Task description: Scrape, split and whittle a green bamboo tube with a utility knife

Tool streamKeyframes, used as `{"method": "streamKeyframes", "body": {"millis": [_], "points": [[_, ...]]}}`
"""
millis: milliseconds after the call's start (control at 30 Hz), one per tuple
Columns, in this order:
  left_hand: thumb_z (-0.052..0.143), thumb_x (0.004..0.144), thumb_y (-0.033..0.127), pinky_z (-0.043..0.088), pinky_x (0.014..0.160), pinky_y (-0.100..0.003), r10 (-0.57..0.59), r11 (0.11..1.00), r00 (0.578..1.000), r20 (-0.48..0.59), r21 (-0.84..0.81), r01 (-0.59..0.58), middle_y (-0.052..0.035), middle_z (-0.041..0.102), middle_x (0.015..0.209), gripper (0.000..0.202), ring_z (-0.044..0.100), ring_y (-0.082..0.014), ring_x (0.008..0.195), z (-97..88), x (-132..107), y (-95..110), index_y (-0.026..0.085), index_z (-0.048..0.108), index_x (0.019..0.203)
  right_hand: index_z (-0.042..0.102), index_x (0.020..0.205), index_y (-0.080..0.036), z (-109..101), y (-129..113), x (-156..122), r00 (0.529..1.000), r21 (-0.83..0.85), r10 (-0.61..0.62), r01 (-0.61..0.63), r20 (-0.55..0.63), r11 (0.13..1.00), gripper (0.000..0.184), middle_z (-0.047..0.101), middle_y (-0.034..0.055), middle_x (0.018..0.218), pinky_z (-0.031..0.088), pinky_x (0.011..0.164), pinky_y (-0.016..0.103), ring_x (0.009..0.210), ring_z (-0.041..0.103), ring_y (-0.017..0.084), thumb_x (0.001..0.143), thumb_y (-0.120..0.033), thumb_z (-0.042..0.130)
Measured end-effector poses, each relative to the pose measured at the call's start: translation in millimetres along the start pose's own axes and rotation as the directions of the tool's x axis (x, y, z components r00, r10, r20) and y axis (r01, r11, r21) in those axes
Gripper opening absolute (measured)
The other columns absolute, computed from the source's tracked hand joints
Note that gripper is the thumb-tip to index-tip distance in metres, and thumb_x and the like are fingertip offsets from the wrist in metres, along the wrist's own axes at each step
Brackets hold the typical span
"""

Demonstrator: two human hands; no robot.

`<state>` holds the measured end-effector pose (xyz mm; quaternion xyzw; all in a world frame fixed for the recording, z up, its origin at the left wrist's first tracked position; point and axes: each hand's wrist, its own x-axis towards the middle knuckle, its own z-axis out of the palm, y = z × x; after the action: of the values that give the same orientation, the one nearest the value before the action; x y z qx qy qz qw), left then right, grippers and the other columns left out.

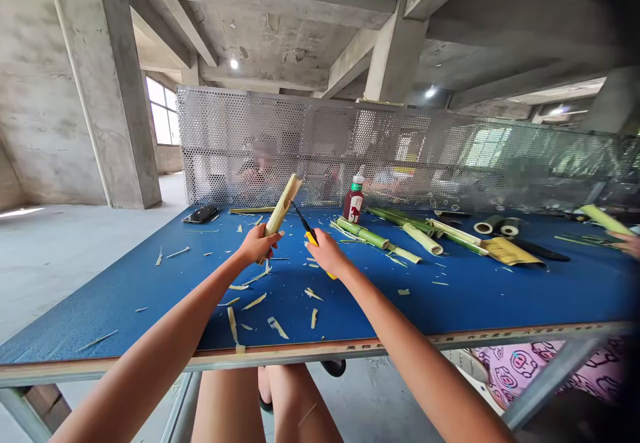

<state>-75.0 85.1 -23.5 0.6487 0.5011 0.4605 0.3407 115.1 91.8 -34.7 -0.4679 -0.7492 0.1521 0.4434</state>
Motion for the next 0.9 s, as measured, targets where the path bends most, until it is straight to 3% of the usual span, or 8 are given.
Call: {"method": "streamKeyframes", "body": {"millis": [200,300,400,533,600,700,800,900], "points": [[0.057,0.071,0.036,0.038,0.033,-0.021,0.008,0.997,1.0,0.006,0.071,-0.008,0.0039,0.052,0.056,0.026,0.048,-0.0081,0.034,-0.1,-0.6,-2.5,0.017,0.041,0.077,0.046,0.083,-0.02,-6.1,-7.2,-2.0,1.0,-0.316,-0.011,0.004,-0.019,0.949,0.023,0.054,0.0012,0.063,0.034,0.051,0.025,0.058,0.053,0.018,0.069,-0.03,0.061],[0.056,0.071,0.037,0.038,0.033,-0.021,-0.003,0.995,1.0,0.014,0.104,0.002,0.0035,0.052,0.056,0.026,0.048,-0.0084,0.034,1.5,-0.3,-3.8,0.018,0.039,0.074,0.047,0.081,-0.018,-2.4,-13.7,-1.0,1.0,-0.498,0.003,-0.015,-0.026,0.867,0.025,0.057,0.0083,0.066,0.033,0.051,0.026,0.063,0.056,0.022,0.077,-0.041,0.053],[0.055,0.072,0.038,0.038,0.032,-0.021,-0.017,0.99,1.0,0.012,0.138,0.015,0.0031,0.052,0.057,0.027,0.048,-0.0081,0.034,2.6,0.3,-5.9,0.018,0.037,0.072,0.048,0.08,-0.015,2.8,-18.8,-2.2,1.0,-0.537,-0.021,0.015,-0.004,0.843,0.025,0.059,0.0127,0.07,0.035,0.053,0.027,0.065,0.058,0.022,0.084,-0.039,0.041],[0.054,0.072,0.04,0.037,0.032,-0.019,-0.025,0.976,0.999,-0.02,0.217,0.029,0.0025,0.053,0.059,0.027,0.048,-0.0072,0.035,0.3,0.9,-8.4,0.018,0.038,0.073,0.049,0.086,-0.015,3.7,-20.1,-6.0,0.994,-0.389,-0.069,0.097,0.086,0.916,0.012,0.059,0.007,0.071,0.038,0.054,0.025,0.064,0.058,0.019,0.08,-0.024,0.044],[0.053,0.072,0.039,0.038,0.032,-0.019,-0.025,0.966,0.999,-0.031,0.256,0.033,0.0022,0.054,0.06,0.026,0.049,-0.0072,0.035,-2.0,1.2,-9.2,0.017,0.039,0.073,0.048,0.092,-0.017,2.4,-17.5,-7.0,0.974,-0.163,-0.071,0.108,0.216,0.981,0.015,0.057,0.0021,0.072,0.039,0.051,0.023,0.058,0.057,0.015,0.079,-0.025,0.046],[0.052,0.073,0.038,0.038,0.033,-0.02,-0.022,0.957,0.999,-0.031,0.287,0.03,0.002,0.054,0.06,0.025,0.048,-0.0073,0.035,-5.0,1.9,-10.6,0.017,0.04,0.075,0.044,0.109,-0.019,2.4,-12.9,-7.3,0.936,0.11,-0.069,0.032,0.346,0.993,0.031,0.054,-0.0013,0.072,0.041,0.046,0.022,0.047,0.053,0.01,0.08,-0.027,0.045],[0.054,0.072,0.037,0.037,0.033,-0.019,-0.048,0.95,0.998,-0.043,0.307,0.059,0.0026,0.053,0.058,0.025,0.048,-0.007,0.034,-6.0,2.7,-11.2,0.016,0.041,0.074,0.034,0.126,-0.016,5.5,-13.4,-7.7,0.952,0.092,-0.054,0.027,0.301,0.995,0.048,0.053,-0.0012,0.068,0.042,0.046,0.024,0.043,0.049,0.009,0.079,-0.021,0.045],[0.056,0.071,0.036,0.036,0.033,-0.019,-0.08,0.963,0.996,-0.039,0.255,0.088,0.0035,0.051,0.056,0.025,0.046,-0.0062,0.033,-6.1,2.8,-8.2,0.016,0.041,0.073,0.039,0.125,-0.014,6.4,-18.4,-7.2,0.97,0.12,-0.038,0.009,0.239,0.993,0.048,0.052,-0.0009,0.065,0.042,0.047,0.024,0.044,0.046,0.009,0.077,-0.017,0.047]]}}
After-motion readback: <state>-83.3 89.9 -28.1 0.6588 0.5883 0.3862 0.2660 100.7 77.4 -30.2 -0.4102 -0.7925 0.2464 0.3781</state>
